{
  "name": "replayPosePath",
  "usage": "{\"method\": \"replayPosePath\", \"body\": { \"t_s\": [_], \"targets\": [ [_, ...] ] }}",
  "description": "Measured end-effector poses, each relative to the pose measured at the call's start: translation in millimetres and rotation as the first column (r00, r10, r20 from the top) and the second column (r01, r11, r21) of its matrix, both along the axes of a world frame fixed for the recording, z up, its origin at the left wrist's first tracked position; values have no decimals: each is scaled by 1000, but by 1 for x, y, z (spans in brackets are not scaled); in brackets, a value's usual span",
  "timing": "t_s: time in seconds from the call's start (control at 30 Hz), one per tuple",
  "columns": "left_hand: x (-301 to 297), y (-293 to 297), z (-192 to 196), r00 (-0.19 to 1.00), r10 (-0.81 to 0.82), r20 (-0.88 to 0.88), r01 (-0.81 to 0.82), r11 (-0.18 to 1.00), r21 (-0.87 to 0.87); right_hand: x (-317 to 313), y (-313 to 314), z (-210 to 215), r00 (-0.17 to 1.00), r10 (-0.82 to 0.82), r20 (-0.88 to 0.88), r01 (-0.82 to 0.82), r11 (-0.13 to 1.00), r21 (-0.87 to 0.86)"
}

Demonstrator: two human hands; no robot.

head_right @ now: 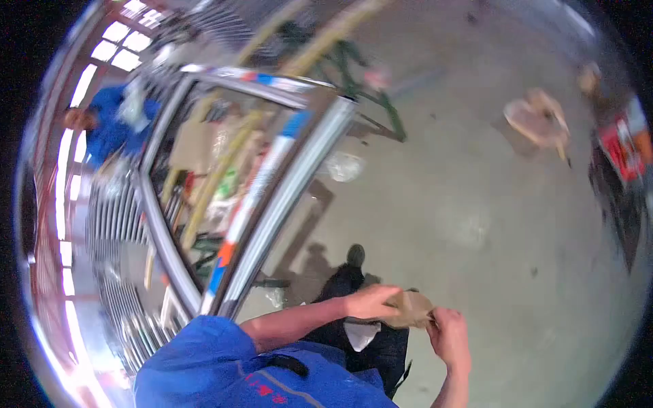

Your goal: Wrapping protective plastic and green adhesive tape around the corners and frame members of a large metal assembly.

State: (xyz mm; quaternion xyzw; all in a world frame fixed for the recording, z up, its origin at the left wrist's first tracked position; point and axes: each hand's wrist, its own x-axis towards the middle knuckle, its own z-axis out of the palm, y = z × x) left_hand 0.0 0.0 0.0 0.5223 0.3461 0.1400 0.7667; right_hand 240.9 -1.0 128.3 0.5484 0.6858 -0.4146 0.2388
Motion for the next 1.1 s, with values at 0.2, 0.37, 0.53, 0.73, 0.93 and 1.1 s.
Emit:
{"method": "replayPosePath", "body": {
  "t_s": [0.2,0.37,0.53,0.73,0.93,1.1],
  "targets": [
    [-184,40,80,679,725,118,-654,670,-352,-171,101,32,140,-632,-762,744,575,-341],
    [-242,12,113,284,907,311,-719,416,-557,-229,105,29,523,-396,-755,428,888,-169],
    [-303,-54,120,532,836,-136,-836,544,74,-290,149,90,789,297,-539,-92,923,374],
    [-370,-103,209,516,703,-489,-477,710,518,-397,198,119,652,607,-454,-466,793,393],
    [-416,-98,242,403,745,-531,-433,666,607,-467,232,108,535,838,-106,-740,525,420],
    [-416,-37,208,172,947,-271,-440,320,839,-511,239,110,467,881,-74,-809,460,366]
  ]
}}
